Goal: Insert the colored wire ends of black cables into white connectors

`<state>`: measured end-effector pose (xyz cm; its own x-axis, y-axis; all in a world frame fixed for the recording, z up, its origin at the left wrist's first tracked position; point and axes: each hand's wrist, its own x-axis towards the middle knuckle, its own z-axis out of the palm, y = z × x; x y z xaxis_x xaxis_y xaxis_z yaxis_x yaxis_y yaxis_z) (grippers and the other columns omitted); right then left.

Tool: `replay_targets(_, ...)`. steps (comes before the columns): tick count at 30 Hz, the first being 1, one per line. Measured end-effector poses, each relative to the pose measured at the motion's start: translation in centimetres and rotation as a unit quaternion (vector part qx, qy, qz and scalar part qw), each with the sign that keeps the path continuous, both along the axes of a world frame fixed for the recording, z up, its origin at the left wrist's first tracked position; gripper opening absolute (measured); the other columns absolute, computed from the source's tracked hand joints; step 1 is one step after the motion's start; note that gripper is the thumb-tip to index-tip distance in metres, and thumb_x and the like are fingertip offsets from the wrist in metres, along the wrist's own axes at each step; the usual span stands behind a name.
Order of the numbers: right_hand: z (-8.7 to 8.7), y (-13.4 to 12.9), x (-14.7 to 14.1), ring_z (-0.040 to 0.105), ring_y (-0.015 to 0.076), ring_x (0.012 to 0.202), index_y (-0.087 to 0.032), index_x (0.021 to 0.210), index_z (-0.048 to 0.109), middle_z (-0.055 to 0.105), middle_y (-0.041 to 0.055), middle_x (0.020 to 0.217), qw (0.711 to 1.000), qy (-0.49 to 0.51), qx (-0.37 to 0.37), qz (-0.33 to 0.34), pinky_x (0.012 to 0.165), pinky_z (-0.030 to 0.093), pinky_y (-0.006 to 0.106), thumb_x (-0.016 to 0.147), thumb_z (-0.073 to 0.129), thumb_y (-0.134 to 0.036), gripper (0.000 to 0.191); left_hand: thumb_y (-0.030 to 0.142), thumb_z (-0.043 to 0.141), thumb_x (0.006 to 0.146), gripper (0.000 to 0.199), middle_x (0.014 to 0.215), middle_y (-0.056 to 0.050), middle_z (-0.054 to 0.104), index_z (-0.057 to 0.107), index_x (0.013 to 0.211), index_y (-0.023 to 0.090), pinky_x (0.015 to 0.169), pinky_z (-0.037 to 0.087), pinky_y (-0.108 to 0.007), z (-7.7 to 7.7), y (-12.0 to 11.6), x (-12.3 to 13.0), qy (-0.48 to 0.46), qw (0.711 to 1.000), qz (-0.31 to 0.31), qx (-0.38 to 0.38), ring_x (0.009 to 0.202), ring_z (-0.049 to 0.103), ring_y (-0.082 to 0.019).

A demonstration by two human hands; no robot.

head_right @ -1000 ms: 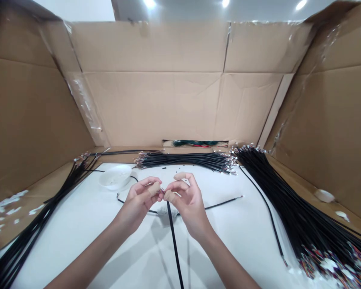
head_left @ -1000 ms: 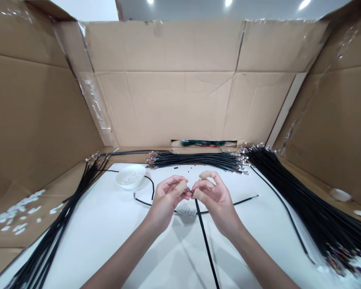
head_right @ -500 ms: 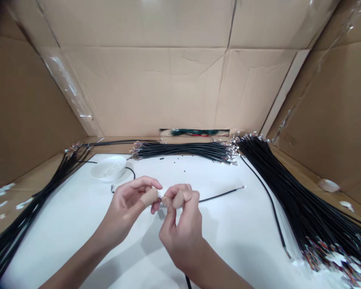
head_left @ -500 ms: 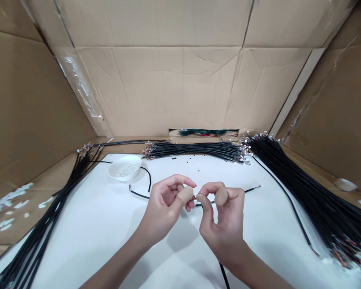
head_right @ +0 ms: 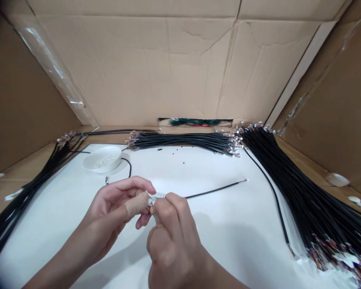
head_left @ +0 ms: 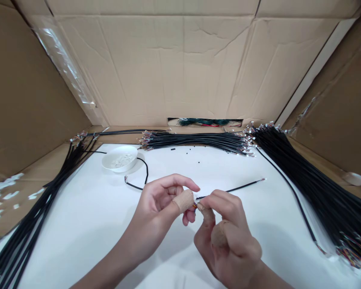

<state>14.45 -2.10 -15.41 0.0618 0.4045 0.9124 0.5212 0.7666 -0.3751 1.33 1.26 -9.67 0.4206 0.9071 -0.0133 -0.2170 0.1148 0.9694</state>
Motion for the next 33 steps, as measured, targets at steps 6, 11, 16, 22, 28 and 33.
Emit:
replay_targets(6,-1.0,-0.8,-0.6,0.050,0.0213,0.074,-0.025,0.076,0.036,0.054,0.0057,0.086,0.998,0.018,-0.048,-0.026,0.063,0.049,0.039,0.084,0.047,0.001,0.029,0.025,0.073,0.081,0.005,0.055,0.003,0.058,0.074,0.081,0.020,0.051,0.044,-0.017,-0.1,-0.3,0.1,0.019,1.000,0.022,-0.001,0.051,0.054,-0.008)
replay_targets(11,-1.2,-1.1,-0.4,0.050,0.0234,0.078,-0.026,0.082,0.040,0.053,0.0060,0.087,0.998,-0.014,-0.056,-0.030,0.067,0.053,0.043,0.084,0.051,-0.001,0.028,0.022,0.070,0.080,0.004,0.053,0.003,0.055,0.074,0.080,0.021,0.050,0.044,-0.018,-0.1,-0.6,0.2,0.056,0.996,0.056,0.029,0.049,0.053,-0.009)
replay_targets(16,-1.5,-1.2,-0.1,0.050,0.0236,0.080,-0.026,0.078,0.038,0.055,0.0081,0.093,0.997,-0.045,-0.055,-0.027,0.067,0.053,0.042,0.083,0.052,-0.003,0.027,0.020,0.068,0.080,0.007,0.053,0.004,0.053,0.075,0.080,0.023,0.048,0.043,-0.017,-0.2,-0.6,0.3,0.074,0.992,0.079,0.063,0.047,0.053,-0.009)
replay_targets(22,-0.7,0.5,0.3,0.052,0.0197,0.077,-0.024,0.073,0.040,0.057,0.0050,0.087,0.999,-0.024,-0.029,0.037,0.066,0.053,0.036,0.085,0.045,0.005,0.032,0.016,0.069,0.077,0.005,0.050,0.005,0.056,0.072,0.079,0.019,0.049,0.043,-0.017,-0.1,0.2,0.3,0.069,0.995,0.071,0.023,0.048,0.054,-0.008)
replay_targets(28,-1.8,5.3,0.2,0.060,0.0153,0.076,-0.017,0.088,0.054,0.056,-0.0006,0.081,0.992,0.060,-0.088,0.065,0.069,0.054,0.032,0.097,0.052,-0.014,0.010,0.008,0.071,0.079,0.010,0.054,0.004,0.061,0.064,0.084,0.014,0.054,0.045,-0.018,-2.3,4.1,0.4,0.023,0.995,0.087,-0.040,0.052,0.055,-0.008)
replay_targets(33,-4.2,9.8,-0.3,0.064,0.0151,0.077,-0.014,0.110,0.062,0.065,0.0038,0.097,0.963,0.127,-0.200,0.131,0.069,0.056,0.032,0.096,0.060,-0.034,0.024,0.032,0.062,0.094,0.032,0.119,-0.010,0.065,0.060,0.122,0.015,0.081,0.058,-0.042,-5.9,8.3,-0.1,0.014,0.991,0.090,-0.093,0.097,0.067,-0.022)
